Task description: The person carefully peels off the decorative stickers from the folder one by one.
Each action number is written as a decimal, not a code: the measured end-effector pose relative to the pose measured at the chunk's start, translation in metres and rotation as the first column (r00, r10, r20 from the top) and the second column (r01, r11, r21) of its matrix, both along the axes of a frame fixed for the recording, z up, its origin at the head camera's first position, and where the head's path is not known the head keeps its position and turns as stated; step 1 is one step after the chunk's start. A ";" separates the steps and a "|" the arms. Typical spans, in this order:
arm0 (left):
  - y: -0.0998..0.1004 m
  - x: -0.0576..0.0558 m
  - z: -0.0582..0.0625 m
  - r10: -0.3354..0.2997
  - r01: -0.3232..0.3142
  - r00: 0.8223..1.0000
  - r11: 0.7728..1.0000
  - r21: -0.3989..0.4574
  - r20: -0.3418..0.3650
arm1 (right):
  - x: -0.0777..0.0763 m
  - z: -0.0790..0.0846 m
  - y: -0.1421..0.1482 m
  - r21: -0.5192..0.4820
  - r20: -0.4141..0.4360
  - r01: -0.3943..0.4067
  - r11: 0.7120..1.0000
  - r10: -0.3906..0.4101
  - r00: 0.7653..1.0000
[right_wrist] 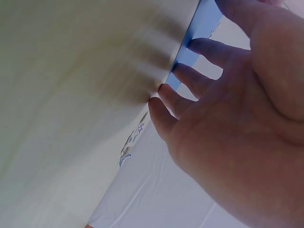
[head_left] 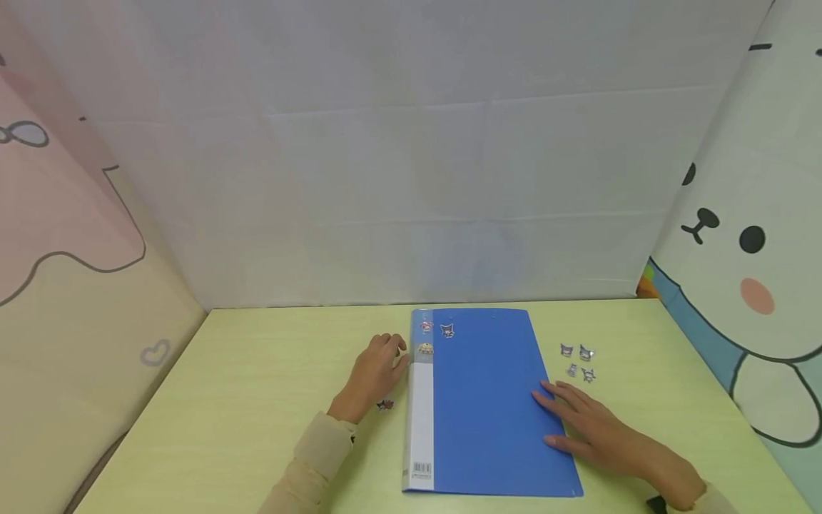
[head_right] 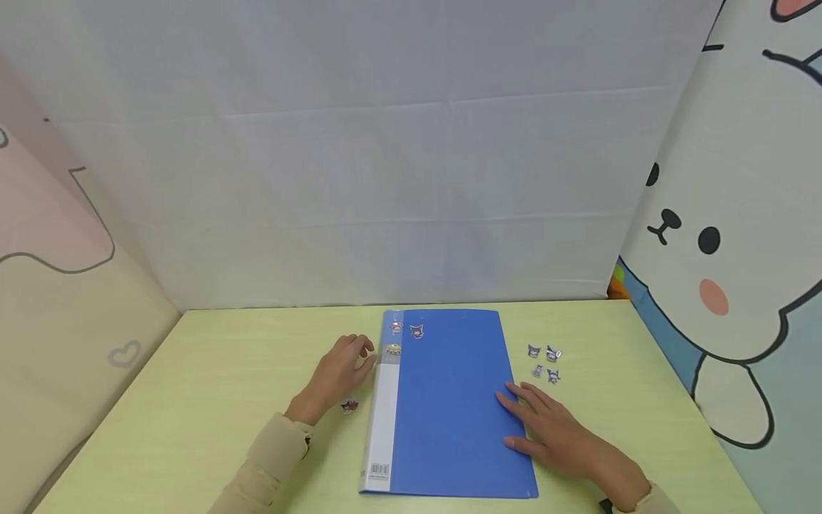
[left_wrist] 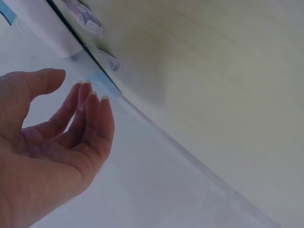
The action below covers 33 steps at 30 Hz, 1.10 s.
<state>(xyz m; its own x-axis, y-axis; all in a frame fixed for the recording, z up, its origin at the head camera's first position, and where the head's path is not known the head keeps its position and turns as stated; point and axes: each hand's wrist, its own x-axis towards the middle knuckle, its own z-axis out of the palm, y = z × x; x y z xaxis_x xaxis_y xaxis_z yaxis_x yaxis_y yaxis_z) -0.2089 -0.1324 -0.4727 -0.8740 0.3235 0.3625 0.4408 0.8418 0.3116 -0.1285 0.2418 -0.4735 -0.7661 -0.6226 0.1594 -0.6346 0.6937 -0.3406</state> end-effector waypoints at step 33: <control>0.024 -0.016 -0.005 -0.055 0.058 0.996 0.997 0.041 -0.066 | 0.002 0.001 -0.001 0.005 0.006 0.014 1.000 -0.014 1.000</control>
